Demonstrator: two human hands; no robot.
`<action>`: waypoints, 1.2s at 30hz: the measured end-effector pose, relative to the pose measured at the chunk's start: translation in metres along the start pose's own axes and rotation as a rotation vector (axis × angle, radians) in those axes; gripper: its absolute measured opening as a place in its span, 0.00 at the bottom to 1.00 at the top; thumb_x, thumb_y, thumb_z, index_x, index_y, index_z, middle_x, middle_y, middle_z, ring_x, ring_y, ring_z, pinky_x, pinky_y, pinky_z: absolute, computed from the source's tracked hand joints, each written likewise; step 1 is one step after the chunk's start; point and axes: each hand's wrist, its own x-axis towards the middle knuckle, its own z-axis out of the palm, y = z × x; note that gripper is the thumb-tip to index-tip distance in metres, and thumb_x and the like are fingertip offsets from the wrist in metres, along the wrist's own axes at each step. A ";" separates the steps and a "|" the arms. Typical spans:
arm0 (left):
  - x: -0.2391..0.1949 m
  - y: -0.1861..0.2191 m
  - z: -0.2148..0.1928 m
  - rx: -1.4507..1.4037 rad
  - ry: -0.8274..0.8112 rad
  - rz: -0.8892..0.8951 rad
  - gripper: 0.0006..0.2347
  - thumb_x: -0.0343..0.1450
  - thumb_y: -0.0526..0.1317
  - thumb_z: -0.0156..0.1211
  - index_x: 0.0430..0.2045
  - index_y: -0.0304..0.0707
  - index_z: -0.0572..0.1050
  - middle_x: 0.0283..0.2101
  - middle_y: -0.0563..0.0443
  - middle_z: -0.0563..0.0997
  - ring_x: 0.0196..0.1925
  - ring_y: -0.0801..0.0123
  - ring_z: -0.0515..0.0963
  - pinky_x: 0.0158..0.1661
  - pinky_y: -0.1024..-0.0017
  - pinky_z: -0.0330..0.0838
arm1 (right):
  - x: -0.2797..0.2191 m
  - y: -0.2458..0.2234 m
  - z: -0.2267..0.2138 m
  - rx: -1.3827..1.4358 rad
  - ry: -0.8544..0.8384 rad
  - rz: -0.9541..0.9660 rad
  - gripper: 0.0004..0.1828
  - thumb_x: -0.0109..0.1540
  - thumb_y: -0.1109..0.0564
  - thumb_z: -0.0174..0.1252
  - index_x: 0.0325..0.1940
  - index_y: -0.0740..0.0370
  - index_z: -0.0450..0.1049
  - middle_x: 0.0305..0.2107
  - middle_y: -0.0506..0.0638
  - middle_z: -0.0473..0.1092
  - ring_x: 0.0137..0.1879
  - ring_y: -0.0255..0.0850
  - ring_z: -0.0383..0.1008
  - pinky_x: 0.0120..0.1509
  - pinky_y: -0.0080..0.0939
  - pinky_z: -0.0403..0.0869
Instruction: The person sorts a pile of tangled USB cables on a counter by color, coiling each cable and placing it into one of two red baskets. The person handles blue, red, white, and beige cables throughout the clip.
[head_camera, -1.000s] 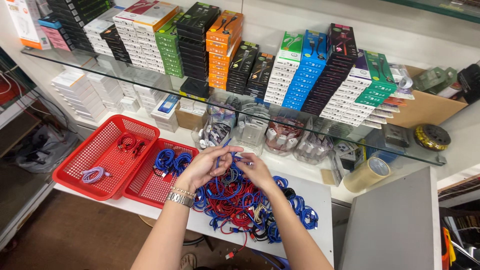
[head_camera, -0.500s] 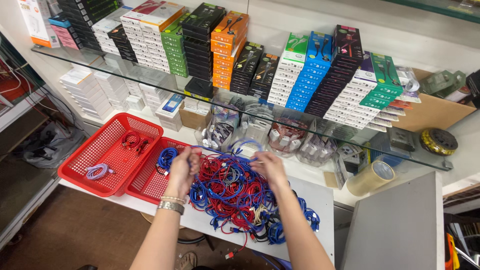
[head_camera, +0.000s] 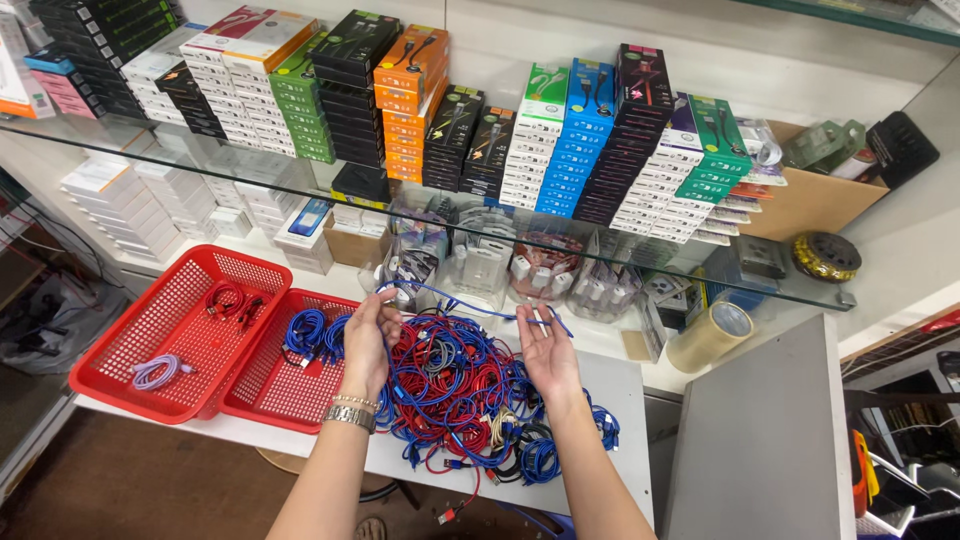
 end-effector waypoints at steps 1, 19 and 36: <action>0.000 -0.002 0.002 0.001 -0.005 0.005 0.14 0.79 0.44 0.45 0.44 0.34 0.78 0.23 0.57 0.74 0.21 0.79 0.68 0.24 0.80 0.59 | -0.002 -0.002 0.001 -0.060 0.027 0.011 0.14 0.72 0.52 0.44 0.48 0.67 0.67 0.54 0.64 0.69 0.65 0.58 0.69 0.70 0.52 0.68; -0.005 0.043 -0.009 0.058 0.027 0.102 0.14 0.79 0.42 0.47 0.50 0.33 0.78 0.20 0.62 0.68 0.19 0.83 0.62 0.20 0.82 0.55 | 0.000 -0.097 -0.088 -0.370 0.406 0.077 0.31 0.64 0.43 0.52 0.65 0.66 0.63 0.60 0.63 0.69 0.65 0.54 0.70 0.65 0.53 0.72; -0.012 0.014 0.022 0.732 -0.553 -0.114 0.14 0.76 0.46 0.59 0.31 0.32 0.83 0.17 0.59 0.68 0.19 0.80 0.63 0.24 0.78 0.58 | -0.058 0.010 0.106 -1.828 -0.502 -0.400 0.12 0.67 0.51 0.54 0.46 0.59 0.78 0.43 0.51 0.76 0.52 0.43 0.77 0.53 0.45 0.75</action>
